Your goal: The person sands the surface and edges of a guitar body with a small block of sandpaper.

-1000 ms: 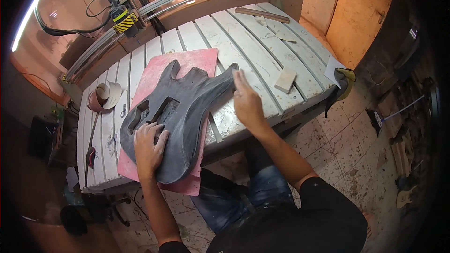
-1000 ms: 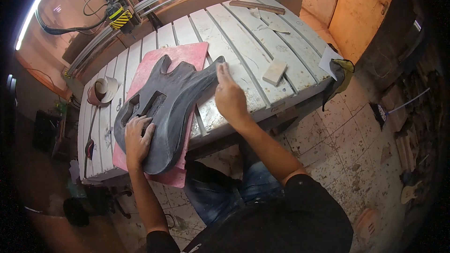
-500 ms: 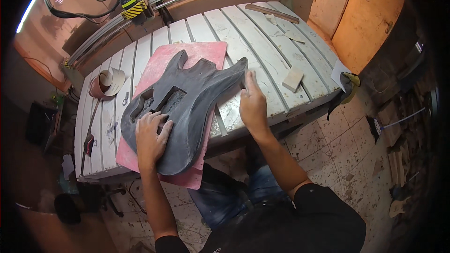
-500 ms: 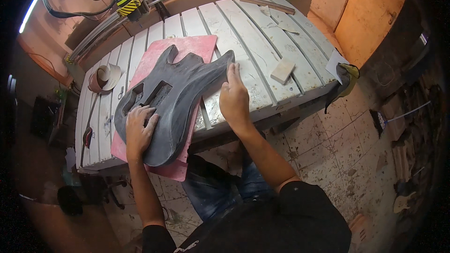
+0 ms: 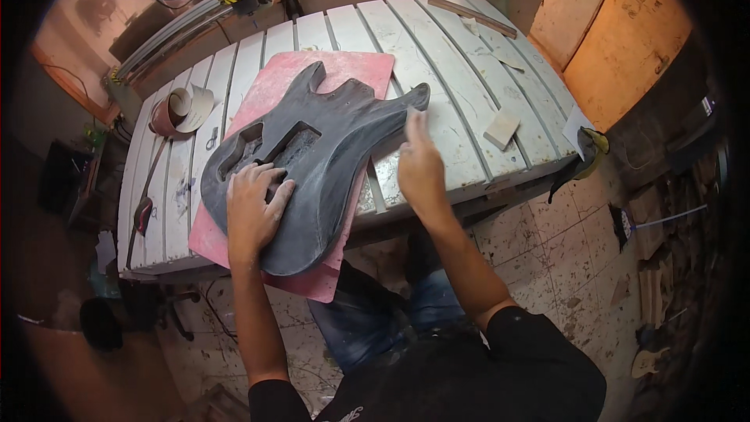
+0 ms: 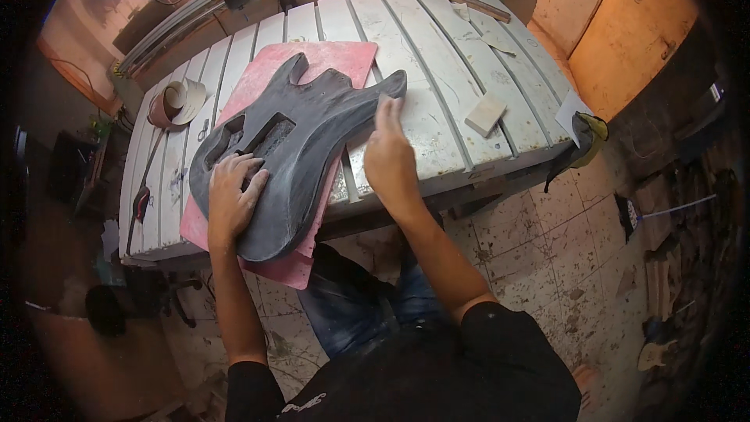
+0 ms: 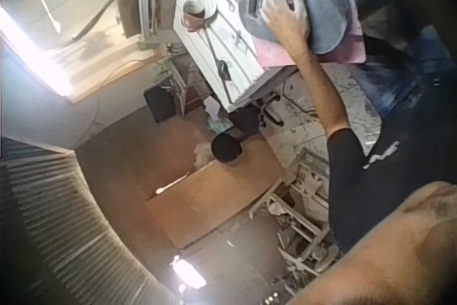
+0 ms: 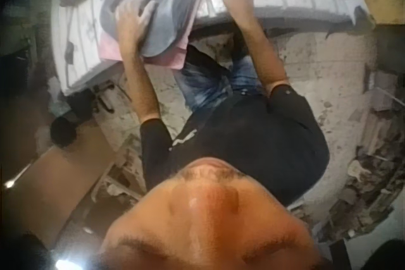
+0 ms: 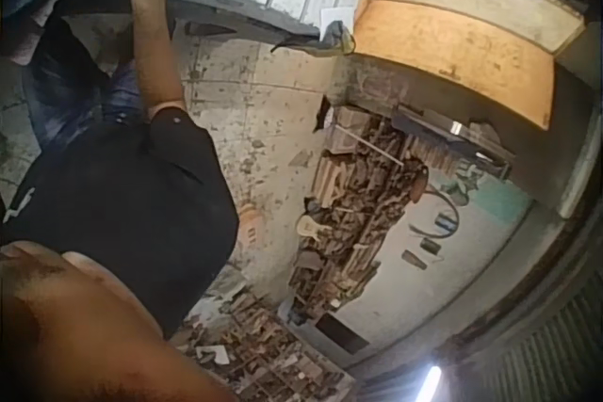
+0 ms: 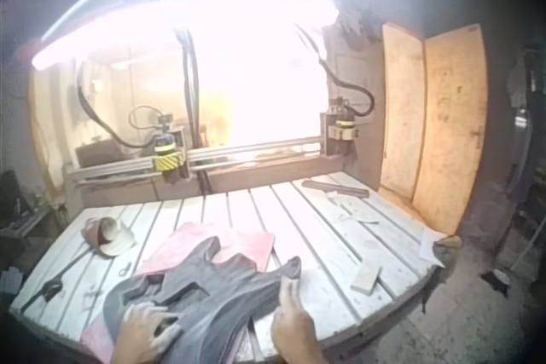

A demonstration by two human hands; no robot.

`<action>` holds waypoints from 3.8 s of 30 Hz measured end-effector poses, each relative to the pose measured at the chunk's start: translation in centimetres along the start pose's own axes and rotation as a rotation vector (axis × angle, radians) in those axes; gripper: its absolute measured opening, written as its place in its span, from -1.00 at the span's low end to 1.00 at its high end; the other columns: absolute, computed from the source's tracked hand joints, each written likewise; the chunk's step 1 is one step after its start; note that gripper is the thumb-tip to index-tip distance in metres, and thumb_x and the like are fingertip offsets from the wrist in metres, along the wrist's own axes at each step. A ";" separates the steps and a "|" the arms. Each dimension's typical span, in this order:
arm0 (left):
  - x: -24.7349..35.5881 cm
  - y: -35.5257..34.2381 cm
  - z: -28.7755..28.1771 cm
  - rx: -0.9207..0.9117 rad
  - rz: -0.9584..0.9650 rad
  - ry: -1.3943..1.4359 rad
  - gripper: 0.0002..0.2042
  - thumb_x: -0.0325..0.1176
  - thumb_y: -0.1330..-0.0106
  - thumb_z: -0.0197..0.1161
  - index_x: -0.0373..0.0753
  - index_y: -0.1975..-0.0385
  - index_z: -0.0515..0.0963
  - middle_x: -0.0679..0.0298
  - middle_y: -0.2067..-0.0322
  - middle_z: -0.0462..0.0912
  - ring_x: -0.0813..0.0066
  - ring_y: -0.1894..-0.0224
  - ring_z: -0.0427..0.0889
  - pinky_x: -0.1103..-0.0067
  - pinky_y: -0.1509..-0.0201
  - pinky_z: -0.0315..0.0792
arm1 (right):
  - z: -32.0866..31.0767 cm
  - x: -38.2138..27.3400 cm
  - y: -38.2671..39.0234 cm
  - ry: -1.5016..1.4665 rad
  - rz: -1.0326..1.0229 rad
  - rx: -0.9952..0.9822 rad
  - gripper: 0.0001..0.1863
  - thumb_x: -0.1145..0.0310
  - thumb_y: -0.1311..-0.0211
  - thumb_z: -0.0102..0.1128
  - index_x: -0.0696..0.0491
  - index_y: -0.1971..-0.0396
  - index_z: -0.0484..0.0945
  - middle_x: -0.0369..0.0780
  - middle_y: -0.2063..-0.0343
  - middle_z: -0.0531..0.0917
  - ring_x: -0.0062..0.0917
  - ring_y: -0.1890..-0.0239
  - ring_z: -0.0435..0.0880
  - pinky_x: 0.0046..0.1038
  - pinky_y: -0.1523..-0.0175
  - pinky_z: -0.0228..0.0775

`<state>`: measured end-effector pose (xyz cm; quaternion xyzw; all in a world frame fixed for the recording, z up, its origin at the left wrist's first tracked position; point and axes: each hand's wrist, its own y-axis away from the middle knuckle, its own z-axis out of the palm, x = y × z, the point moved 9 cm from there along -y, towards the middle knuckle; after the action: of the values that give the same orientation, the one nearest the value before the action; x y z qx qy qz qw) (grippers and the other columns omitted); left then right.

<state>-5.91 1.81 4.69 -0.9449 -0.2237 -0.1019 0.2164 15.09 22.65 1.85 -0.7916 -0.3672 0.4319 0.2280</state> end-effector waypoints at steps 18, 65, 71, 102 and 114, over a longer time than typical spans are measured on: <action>-0.2 0.4 -0.4 0.015 -0.057 0.111 -0.62 -0.07 -0.37 0.42 -0.21 -0.01 0.73 0.12 -0.09 0.74 0.02 -0.32 0.55 0.12 -0.48 0.29 | 5.0 -5.9 5.4 -0.198 -0.006 -0.585 -0.19 0.66 -0.27 -0.02 0.10 -0.59 0.21 0.25 -0.54 0.21 0.23 -0.14 0.68 -0.05 -0.15 0.67; 5.3 6.8 -10.2 0.161 0.200 -0.095 -0.22 -0.33 0.28 0.52 -0.18 -0.19 0.69 0.06 -0.17 0.76 0.08 -0.24 0.74 0.18 -0.33 0.63 | 0.9 -11.1 1.6 -0.679 -0.276 -0.297 -0.22 0.81 -0.23 -0.12 0.20 -0.53 0.36 0.10 -0.55 0.33 -0.13 -0.63 0.25 -0.24 -0.70 0.04; 4.6 7.1 -9.8 0.174 0.192 -0.082 -0.22 -0.32 0.29 0.52 -0.18 -0.18 0.69 0.07 -0.17 0.76 0.08 -0.24 0.74 0.17 -0.33 0.63 | -2.4 -18.1 8.0 -0.955 -0.550 -0.573 -0.11 0.79 -0.10 0.06 0.07 -0.55 0.37 0.00 -0.56 0.34 -0.11 -0.59 0.31 -0.26 -0.59 0.32; 4.9 8.4 -8.4 0.141 0.181 -0.060 -0.25 -0.32 0.28 0.57 -0.19 -0.15 0.71 0.01 -0.14 0.77 -0.02 -0.23 0.74 0.07 -0.36 0.59 | -1.2 5.3 -3.7 -0.224 -0.169 0.009 -0.25 0.73 -0.18 -0.07 0.07 -0.43 0.55 0.06 -0.33 0.62 -0.18 -0.39 0.64 -0.25 -0.41 0.53; 4.9 11.4 -4.2 0.056 0.124 -0.110 -0.26 -0.48 0.12 0.49 -0.13 -0.27 0.64 0.11 -0.28 0.69 0.02 -0.34 0.65 0.06 -0.41 0.52 | 1.4 2.2 -2.9 -0.007 0.098 -0.441 -0.30 0.67 -0.25 -0.09 0.13 -0.44 0.48 0.09 -0.45 0.46 -0.12 -0.50 0.46 -0.29 -0.59 0.26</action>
<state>3.29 -7.45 5.70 -0.9546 -0.1790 -0.0298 0.2361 13.55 26.25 1.92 -0.8376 -0.4146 0.3548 0.0269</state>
